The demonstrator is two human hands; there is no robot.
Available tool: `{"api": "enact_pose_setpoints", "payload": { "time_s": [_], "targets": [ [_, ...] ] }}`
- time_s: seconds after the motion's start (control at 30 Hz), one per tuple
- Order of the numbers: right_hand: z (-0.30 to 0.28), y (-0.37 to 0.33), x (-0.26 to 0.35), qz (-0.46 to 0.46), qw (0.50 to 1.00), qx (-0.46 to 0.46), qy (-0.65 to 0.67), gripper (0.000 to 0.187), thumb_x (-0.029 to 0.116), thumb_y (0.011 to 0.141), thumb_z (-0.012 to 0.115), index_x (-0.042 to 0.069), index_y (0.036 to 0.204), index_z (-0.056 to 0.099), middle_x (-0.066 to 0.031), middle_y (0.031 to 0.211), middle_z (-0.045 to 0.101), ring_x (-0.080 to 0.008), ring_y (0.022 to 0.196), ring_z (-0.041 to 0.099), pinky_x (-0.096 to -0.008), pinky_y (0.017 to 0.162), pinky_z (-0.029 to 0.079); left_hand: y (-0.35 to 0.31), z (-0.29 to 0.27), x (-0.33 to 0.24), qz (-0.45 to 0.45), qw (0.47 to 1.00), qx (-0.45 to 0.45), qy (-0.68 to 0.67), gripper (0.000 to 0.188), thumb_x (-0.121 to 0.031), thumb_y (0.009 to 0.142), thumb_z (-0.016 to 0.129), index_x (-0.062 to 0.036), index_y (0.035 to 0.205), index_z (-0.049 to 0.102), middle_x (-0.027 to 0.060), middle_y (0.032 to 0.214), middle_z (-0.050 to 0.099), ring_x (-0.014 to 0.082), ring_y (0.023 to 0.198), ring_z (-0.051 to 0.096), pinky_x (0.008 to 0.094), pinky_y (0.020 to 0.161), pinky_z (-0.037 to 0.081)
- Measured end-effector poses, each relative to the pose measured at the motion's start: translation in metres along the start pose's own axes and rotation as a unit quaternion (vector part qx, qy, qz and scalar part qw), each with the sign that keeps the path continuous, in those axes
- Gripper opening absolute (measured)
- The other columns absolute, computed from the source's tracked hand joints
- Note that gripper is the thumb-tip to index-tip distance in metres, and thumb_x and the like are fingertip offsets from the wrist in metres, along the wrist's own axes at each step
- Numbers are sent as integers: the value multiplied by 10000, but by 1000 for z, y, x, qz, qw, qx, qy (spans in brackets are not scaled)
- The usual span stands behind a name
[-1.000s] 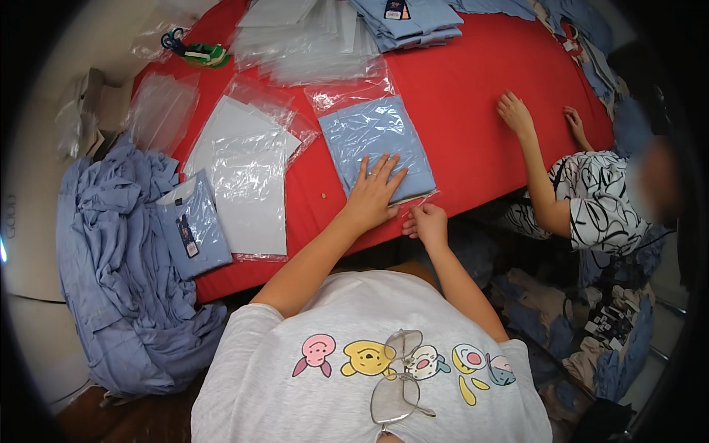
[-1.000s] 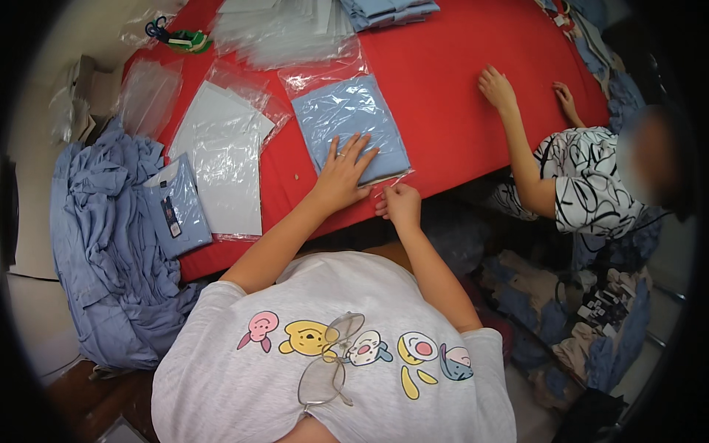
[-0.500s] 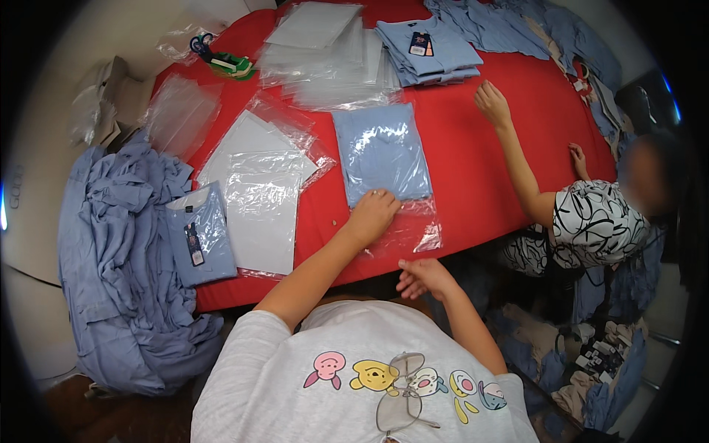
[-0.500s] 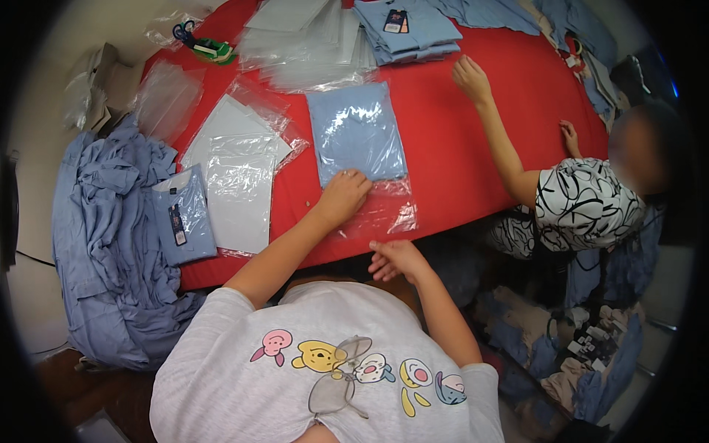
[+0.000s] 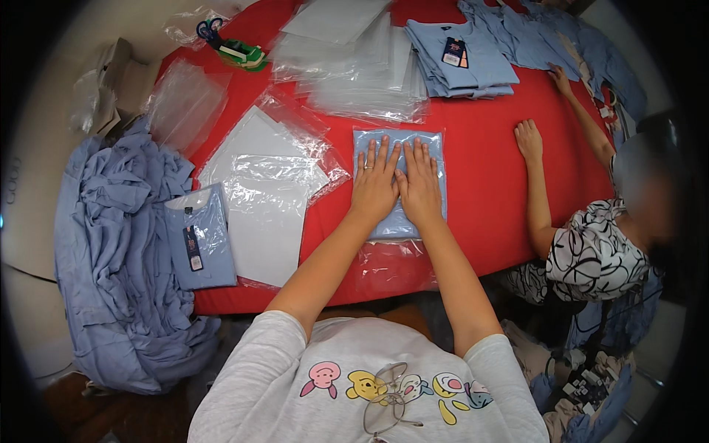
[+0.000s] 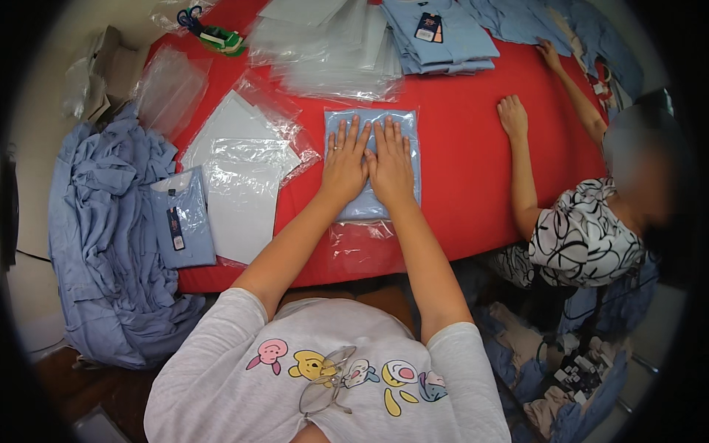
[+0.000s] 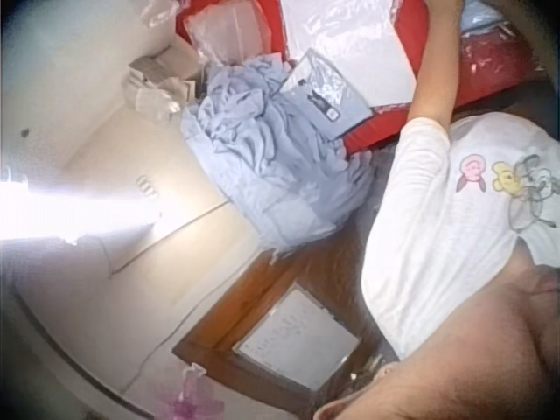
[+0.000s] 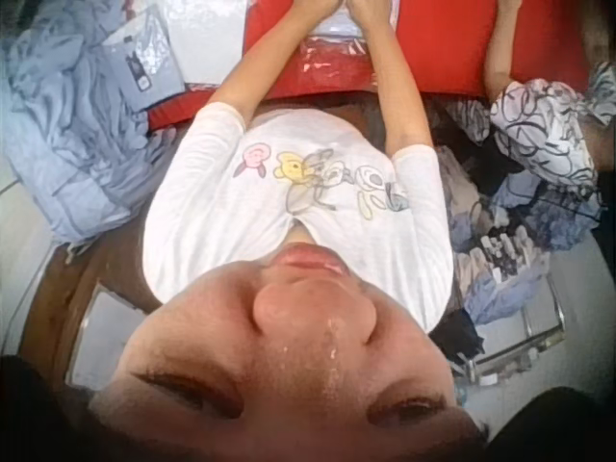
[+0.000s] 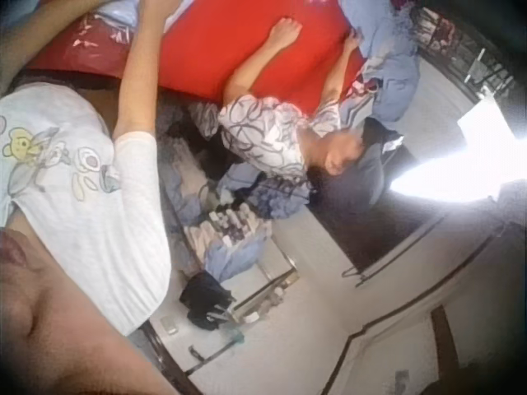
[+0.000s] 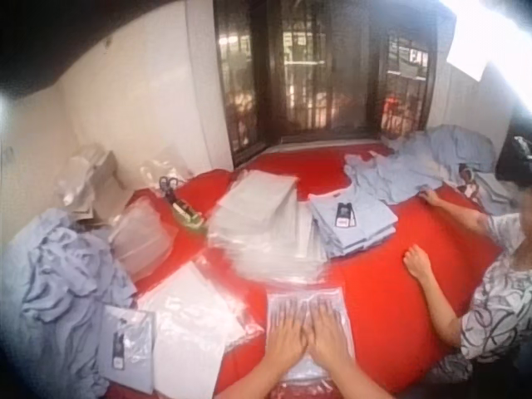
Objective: The person puts folded blue shirts into clear plastic bags, smooths the air out of the bags, and places them onto a stack.
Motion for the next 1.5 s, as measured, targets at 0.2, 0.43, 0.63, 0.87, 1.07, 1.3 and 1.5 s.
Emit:
{"api": "enact_pose_setpoints", "payload": {
  "time_s": [0.2,0.43,0.63,0.87,1.07,1.3,1.5],
  "targets": [
    [12,-9,-7,0,999,7,-34,657,314,1089,522,94,1691,376,-207,1778,271,-393,1654,234,-558,1332,186,-8,5,8,5,1000,21,14,650,-310,1074,505,-159,1696,386,186,1779,273,420,1640,249,620,1318,181],
    [14,0,-13,-28,999,5,-43,668,310,1076,528,93,1689,379,-228,1771,275,-405,1645,251,-573,1324,199,-8,8,12,-1,999,30,26,657,-321,1070,508,-161,1695,382,208,1774,265,431,1635,251,635,1314,175],
    [24,2,-22,-54,998,-13,-34,632,327,1092,529,106,1672,407,-228,1757,303,-407,1631,278,-571,1321,209,1,16,25,34,997,32,68,731,-391,1059,557,-129,1707,343,247,1766,251,442,1638,236,644,1313,169],
    [-32,-153,-45,-109,987,107,-44,583,153,1055,615,107,1622,485,-183,1710,414,-358,1580,401,-545,1300,284,-45,2,0,188,977,87,45,729,-505,1049,605,-259,1698,382,172,1799,220,435,1657,185,641,1317,170],
    [-92,-242,-81,-14,997,36,-68,636,51,966,667,131,1585,545,-183,1718,405,-350,1575,418,-509,1286,333,-73,10,-10,271,944,178,68,662,-535,1063,574,-345,1676,413,100,1807,233,381,1665,190,631,1331,153],
    [-83,-219,-74,-247,955,134,-91,479,165,956,733,161,1431,670,-98,1640,529,-307,1527,489,-490,1267,378,-109,7,-19,307,919,235,83,857,-590,1013,625,-165,1704,346,151,1804,214,397,1670,151,614,1337,134],
    [-89,-206,-62,-255,956,144,-17,227,191,979,746,107,1188,772,-82,1414,715,-272,1412,610,-483,1187,451,-178,-24,-62,194,929,316,20,1331,-764,811,746,91,1681,212,262,1799,103,429,1677,74,622,1335,56]
  ]
}}
Point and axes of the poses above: each hand's wrist, its own y-axis towards the middle knuckle, its own z-axis out of the palm, x = y × z, the point moved 2 cm from there along y, towards the middle knuckle
